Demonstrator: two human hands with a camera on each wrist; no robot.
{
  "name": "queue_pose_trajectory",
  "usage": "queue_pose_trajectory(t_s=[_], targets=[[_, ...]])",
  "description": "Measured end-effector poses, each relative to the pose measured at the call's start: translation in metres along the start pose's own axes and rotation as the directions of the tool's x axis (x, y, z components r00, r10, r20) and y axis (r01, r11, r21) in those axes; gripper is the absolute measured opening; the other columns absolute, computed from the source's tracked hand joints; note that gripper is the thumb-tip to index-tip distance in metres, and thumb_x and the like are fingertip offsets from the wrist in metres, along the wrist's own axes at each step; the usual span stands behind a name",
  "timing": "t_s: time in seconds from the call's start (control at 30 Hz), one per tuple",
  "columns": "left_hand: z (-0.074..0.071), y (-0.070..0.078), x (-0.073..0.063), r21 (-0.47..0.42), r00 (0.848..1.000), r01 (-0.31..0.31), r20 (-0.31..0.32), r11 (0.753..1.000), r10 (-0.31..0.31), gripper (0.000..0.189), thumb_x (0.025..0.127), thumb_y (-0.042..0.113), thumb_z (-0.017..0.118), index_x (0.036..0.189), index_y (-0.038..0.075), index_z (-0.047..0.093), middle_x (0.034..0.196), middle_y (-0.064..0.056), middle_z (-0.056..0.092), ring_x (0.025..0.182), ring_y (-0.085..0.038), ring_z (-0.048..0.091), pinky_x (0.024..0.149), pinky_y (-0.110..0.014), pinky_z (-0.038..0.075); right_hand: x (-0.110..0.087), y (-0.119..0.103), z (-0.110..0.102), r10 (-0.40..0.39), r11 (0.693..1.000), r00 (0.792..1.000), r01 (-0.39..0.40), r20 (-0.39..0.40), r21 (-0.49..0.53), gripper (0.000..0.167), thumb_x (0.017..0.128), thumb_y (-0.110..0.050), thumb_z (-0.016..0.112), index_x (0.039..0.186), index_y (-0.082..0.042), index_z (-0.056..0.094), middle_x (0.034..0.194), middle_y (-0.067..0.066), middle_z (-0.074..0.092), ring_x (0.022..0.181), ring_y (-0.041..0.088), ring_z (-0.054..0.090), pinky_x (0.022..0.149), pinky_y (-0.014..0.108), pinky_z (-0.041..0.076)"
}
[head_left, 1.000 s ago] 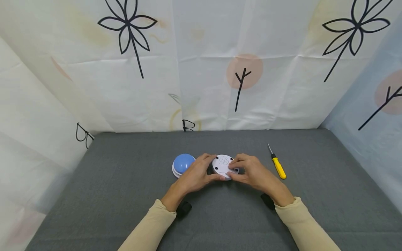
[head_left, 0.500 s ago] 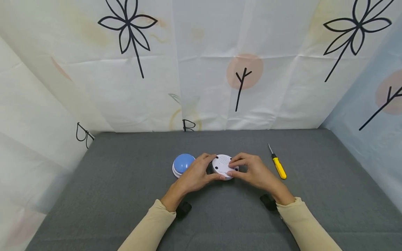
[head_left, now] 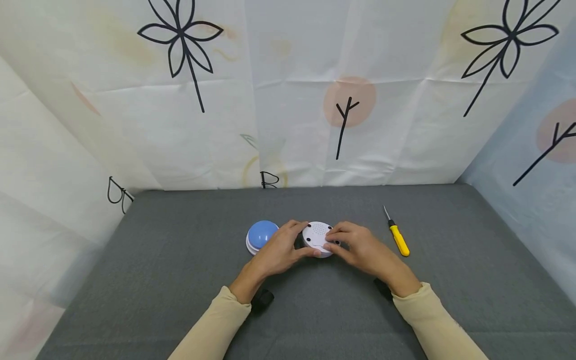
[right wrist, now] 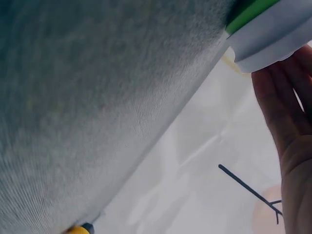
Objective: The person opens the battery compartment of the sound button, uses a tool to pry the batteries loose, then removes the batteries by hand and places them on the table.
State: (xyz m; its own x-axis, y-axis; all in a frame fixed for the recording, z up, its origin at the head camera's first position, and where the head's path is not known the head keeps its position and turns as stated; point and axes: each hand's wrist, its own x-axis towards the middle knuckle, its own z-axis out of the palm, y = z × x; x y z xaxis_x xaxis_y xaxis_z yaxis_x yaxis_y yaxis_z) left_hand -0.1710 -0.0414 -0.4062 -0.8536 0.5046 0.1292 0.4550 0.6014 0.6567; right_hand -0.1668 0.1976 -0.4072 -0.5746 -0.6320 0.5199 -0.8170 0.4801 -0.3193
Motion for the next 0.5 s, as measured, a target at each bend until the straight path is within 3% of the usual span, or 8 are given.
queue_pose_trajectory(t_s=[0.33,0.43,0.5], targets=[[-0.0004,-0.0007,-0.0003,0.001,1.000,-0.010,-0.001,1.000,0.010,0.071,0.091,0.039,0.077,0.144,-0.001,0.052,0.134,-0.018,0.058,0.123,-0.030,0.056,0.103,-0.047,0.045,0.0017,0.0000,0.0005,-0.137,0.986,0.990,0.136,-0.006,-0.098,0.018,0.082,-0.001,0.082,0.098,0.003,0.075,0.099,0.010,0.067,0.087,0.020,0.066,0.074,0.034,0.058],[-0.0002,-0.0007,-0.0001,0.001,1.000,-0.009,0.000,1.000,0.009,0.071,0.091,0.038,0.077,0.144,-0.001,0.052,0.135,-0.018,0.057,0.124,-0.031,0.055,0.103,-0.047,0.045,0.0009,0.0019,0.0020,-0.178,0.980,0.983,0.175,-0.031,-0.093,0.012,0.092,-0.007,0.075,0.097,0.003,0.073,0.099,0.011,0.066,0.086,0.021,0.066,0.073,0.034,0.057],[0.0001,-0.0005,0.0001,0.002,1.000,-0.008,-0.002,1.000,0.008,0.071,0.091,0.038,0.077,0.144,-0.001,0.052,0.135,-0.018,0.057,0.124,-0.031,0.056,0.103,-0.047,0.045,0.0003,0.0031,0.0028,-0.198,0.977,0.979,0.193,-0.044,-0.094,0.017,0.099,-0.013,0.068,0.097,0.004,0.073,0.099,0.011,0.066,0.085,0.021,0.066,0.073,0.034,0.057]])
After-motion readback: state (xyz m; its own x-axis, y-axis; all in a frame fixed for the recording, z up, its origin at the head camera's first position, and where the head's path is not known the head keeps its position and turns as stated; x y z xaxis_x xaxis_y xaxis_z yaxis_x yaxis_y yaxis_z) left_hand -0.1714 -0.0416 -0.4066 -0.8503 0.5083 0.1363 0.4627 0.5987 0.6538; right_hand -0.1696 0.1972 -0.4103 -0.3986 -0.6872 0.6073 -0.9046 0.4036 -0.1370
